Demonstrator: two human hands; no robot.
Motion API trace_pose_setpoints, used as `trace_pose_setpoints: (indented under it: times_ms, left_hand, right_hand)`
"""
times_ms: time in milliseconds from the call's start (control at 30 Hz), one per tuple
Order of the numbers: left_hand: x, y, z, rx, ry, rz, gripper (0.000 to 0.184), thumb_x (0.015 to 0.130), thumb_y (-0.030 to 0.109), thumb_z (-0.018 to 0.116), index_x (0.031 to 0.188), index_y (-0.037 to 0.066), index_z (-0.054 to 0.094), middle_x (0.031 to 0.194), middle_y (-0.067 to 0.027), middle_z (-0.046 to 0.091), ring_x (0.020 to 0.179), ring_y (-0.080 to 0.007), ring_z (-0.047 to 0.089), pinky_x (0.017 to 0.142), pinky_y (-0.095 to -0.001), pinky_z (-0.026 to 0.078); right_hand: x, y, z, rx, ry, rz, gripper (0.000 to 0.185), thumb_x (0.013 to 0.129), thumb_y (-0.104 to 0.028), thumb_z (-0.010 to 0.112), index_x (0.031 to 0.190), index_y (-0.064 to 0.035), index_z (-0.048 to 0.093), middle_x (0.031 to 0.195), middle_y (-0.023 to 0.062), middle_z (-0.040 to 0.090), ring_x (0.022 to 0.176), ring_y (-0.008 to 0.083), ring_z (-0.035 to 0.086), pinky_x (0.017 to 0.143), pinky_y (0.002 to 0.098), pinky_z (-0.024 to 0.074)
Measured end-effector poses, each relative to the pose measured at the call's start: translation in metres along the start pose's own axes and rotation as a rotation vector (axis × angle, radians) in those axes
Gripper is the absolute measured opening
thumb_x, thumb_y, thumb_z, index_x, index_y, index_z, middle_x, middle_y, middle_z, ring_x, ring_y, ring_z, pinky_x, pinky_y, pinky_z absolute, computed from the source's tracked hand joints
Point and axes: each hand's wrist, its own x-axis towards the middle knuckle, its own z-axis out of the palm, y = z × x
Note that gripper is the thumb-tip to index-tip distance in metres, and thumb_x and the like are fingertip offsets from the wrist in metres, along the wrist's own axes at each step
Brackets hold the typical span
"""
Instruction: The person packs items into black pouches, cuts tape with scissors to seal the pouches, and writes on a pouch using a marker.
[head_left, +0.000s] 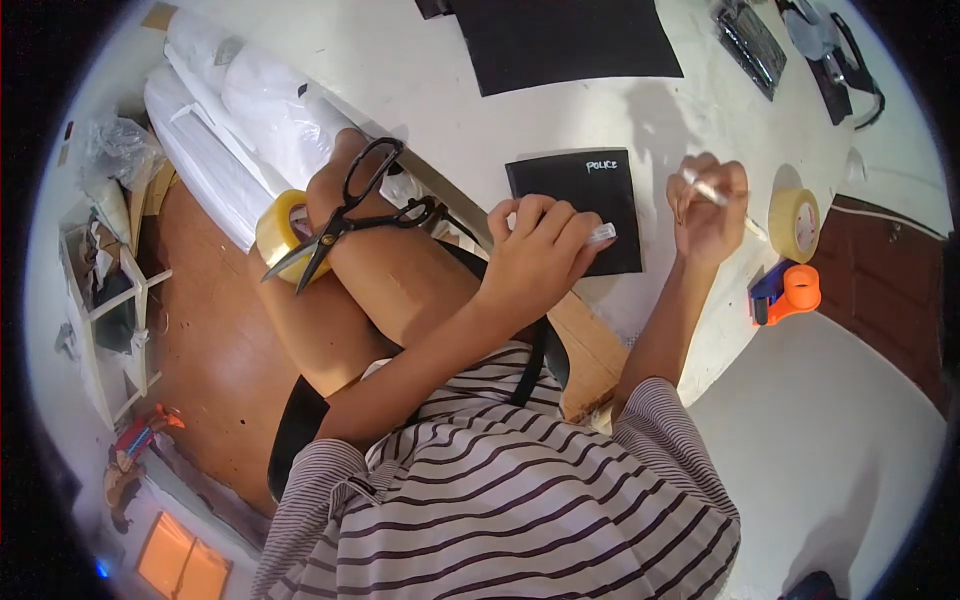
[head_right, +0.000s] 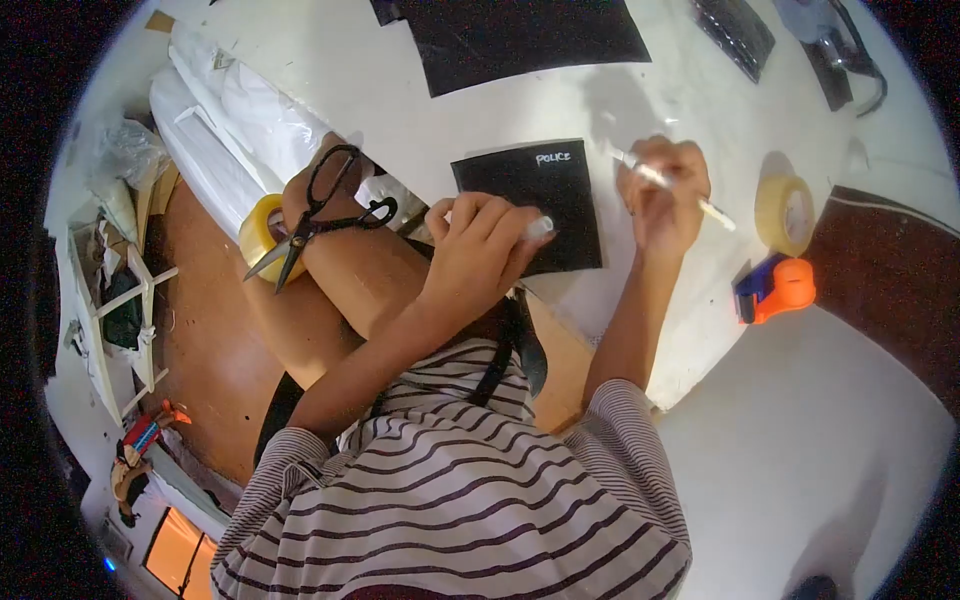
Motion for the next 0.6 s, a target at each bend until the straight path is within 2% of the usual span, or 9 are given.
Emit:
trace_pose_setpoints:
  times_ms: [33,133,167,300,400,567,600]
  left_hand:
    - [0.000,0.001,-0.004,-0.005,0.014,-0.024,0.020,0.080,0.027,0.066,0.095,0.014,0.060,0.088,0.0015,0.053,0.093,-0.0200,0.048,0.082,-0.0414,0.028]
    - [-0.001,0.000,-0.004,0.021,0.019,-0.024,0.023,0.079,0.029,0.067,0.096,0.015,0.060,0.086,0.0018,0.052,0.090,-0.0193,0.049,0.078,-0.0404,0.028]
    - [-0.001,0.000,-0.004,0.023,0.028,-0.020,0.023,0.079,0.029,0.067,0.096,0.015,0.060,0.086,0.0018,0.052,0.090,-0.0193,0.049,0.078,-0.0404,0.028]
    - [-0.001,0.004,-0.004,0.011,0.078,0.003,0.024,0.078,0.031,0.068,0.094,0.015,0.060,0.084,0.0021,0.052,0.086,-0.0191,0.049,0.077,-0.0402,0.028]
    - [-0.001,0.008,-0.005,0.006,0.090,0.021,0.025,0.076,0.031,0.069,0.093,0.015,0.060,0.083,0.0024,0.053,0.085,-0.0190,0.049,0.077,-0.0399,0.028]
    - [-0.001,0.009,-0.004,0.016,0.075,0.038,0.026,0.074,0.030,0.071,0.092,0.015,0.060,0.083,0.0027,0.053,0.085,-0.0192,0.049,0.076,-0.0395,0.028]
    - [-0.001,0.010,-0.004,0.015,0.082,0.048,0.025,0.076,0.030,0.069,0.092,0.014,0.060,0.083,0.0020,0.053,0.084,-0.0196,0.049,0.076,-0.0391,0.029]
  right_hand:
    - [-0.002,0.002,-0.002,0.049,0.007,0.032,0.043,0.099,-0.032,0.031,0.073,-0.0022,0.048,0.054,0.0074,0.044,0.043,0.0104,0.033,0.041,0.0260,0.0248]
    - [-0.007,0.003,0.004,-0.033,0.010,0.125,0.048,0.099,-0.031,0.029,0.065,-0.0029,0.047,0.047,0.0074,0.043,0.036,0.0115,0.032,0.040,0.0276,0.0258]
    - [-0.007,0.004,0.008,-0.064,0.027,0.126,0.048,0.099,-0.028,0.030,0.061,-0.0038,0.046,0.041,0.0075,0.041,0.029,0.0128,0.029,0.039,0.0284,0.0253]
    - [-0.009,0.004,0.013,-0.048,0.050,0.142,0.047,0.096,-0.022,0.038,0.055,-0.0006,0.044,0.041,0.0111,0.041,0.031,0.0126,0.030,0.031,0.0252,0.0227]
    - [-0.010,0.002,0.014,-0.096,0.023,0.152,0.049,0.098,-0.023,0.032,0.055,-0.0039,0.045,0.038,0.0078,0.038,0.027,0.0124,0.027,0.036,0.0276,0.0221]
    - [-0.010,-0.001,0.013,-0.102,0.047,0.129,0.050,0.098,-0.023,0.032,0.053,-0.0045,0.044,0.036,0.0072,0.036,0.027,0.0124,0.024,0.036,0.0283,0.0208]
    - [-0.011,-0.001,0.009,-0.098,-0.012,0.124,0.048,0.098,-0.025,0.033,0.056,-0.0039,0.044,0.039,0.0079,0.039,0.029,0.0120,0.027,0.036,0.0277,0.0213]
